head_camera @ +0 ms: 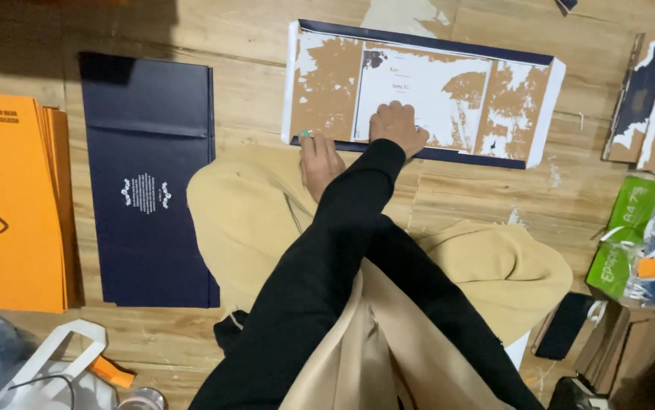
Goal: Assembling a cardboard folder by folding and pressing edges with a manual creasing tool
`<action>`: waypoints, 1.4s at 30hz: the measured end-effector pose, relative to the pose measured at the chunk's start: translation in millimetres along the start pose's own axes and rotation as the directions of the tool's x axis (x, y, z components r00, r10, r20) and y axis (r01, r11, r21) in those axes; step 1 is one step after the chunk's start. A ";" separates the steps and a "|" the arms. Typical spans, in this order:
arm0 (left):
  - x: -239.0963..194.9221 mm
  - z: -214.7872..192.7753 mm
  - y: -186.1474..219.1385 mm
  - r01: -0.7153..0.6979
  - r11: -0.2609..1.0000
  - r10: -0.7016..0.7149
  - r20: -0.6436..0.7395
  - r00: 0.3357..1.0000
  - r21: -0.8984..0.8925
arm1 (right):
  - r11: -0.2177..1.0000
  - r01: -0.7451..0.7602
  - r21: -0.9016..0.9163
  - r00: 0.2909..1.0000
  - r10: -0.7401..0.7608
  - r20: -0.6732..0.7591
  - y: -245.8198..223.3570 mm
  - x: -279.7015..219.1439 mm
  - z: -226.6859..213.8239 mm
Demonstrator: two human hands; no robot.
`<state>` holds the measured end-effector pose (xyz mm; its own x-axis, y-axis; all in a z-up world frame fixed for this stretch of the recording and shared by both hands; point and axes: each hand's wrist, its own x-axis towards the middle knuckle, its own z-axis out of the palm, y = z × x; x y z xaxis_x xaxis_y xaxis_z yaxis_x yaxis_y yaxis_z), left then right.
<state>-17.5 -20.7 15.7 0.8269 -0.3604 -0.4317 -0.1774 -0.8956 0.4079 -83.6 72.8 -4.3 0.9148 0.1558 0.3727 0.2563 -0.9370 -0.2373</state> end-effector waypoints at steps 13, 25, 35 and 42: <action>-0.1 0.9 -0.5 0.005 1.000 -0.005 -0.006 1.000 -0.007 | 0.865 0.151 0.478 0.897 -0.324 0.302 -19.9 16.8 -15.4; -20.1 -51.6 -1.9 -0.030 0.995 0.052 0.247 0.968 -0.095 | -0.015 -0.689 0.725 0.555 0.631 0.541 123.0 -82.6 -4.0; -15.4 -103.2 -143.0 -0.073 0.997 0.071 0.087 0.994 0.018 | 0.892 -0.450 -0.048 0.875 0.430 -0.225 157.2 -80.1 -99.7; -3.4 -89.3 -160.3 -0.087 0.986 0.076 0.078 0.994 0.143 | 0.965 -0.229 0.131 0.972 0.234 -0.031 47.3 -45.6 -37.3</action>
<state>55.8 147.3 23.6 0.7667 -0.4466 -0.4612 -0.3227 -0.8891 0.3245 -124.8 9.7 1.0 0.9392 -0.0779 0.3343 0.0792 -0.8985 -0.4317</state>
